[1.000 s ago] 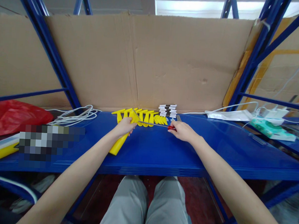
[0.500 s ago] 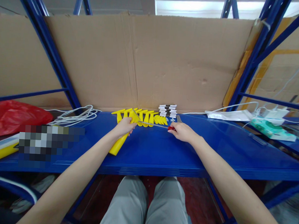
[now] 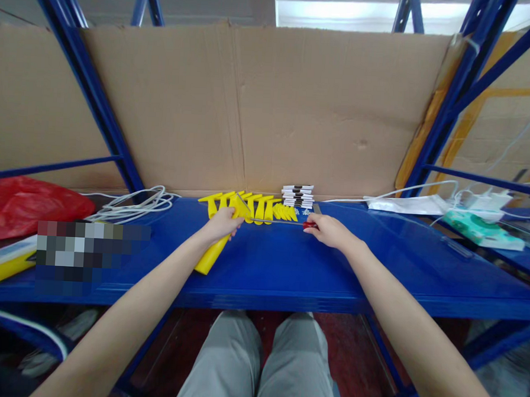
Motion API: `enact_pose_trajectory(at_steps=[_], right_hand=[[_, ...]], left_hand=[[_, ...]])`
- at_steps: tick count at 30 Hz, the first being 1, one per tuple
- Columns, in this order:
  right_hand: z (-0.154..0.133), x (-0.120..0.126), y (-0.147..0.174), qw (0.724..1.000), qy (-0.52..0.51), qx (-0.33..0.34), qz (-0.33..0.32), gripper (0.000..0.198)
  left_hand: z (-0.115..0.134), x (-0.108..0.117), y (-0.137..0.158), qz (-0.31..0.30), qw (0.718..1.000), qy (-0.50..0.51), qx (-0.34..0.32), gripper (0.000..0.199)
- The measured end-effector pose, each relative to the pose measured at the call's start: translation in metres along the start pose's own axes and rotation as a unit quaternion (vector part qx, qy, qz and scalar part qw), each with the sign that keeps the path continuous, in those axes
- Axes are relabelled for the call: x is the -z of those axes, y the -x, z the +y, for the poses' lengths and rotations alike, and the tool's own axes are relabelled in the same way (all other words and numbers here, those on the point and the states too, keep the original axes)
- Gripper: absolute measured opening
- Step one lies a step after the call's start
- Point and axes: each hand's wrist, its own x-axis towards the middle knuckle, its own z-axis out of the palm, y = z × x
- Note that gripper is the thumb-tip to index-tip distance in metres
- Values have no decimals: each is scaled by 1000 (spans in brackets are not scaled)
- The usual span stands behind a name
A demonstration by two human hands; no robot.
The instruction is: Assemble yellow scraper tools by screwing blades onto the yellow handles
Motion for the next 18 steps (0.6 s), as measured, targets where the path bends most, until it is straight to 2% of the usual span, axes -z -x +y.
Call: enact_pose_trajectory(at_steps=[7, 13, 18], right_hand=[[20, -4, -1, 997, -61, 16, -34, 11], [28, -8, -2, 999, -18, 7, -37, 13], [34, -13, -4, 998, 43, -33, -26, 22]], left_hand=[[0, 0, 0, 2, 1000, 8, -2, 9], [2, 0, 1, 0, 1000, 8, 0, 10], [3, 0, 3, -1, 1000, 13, 2, 11]])
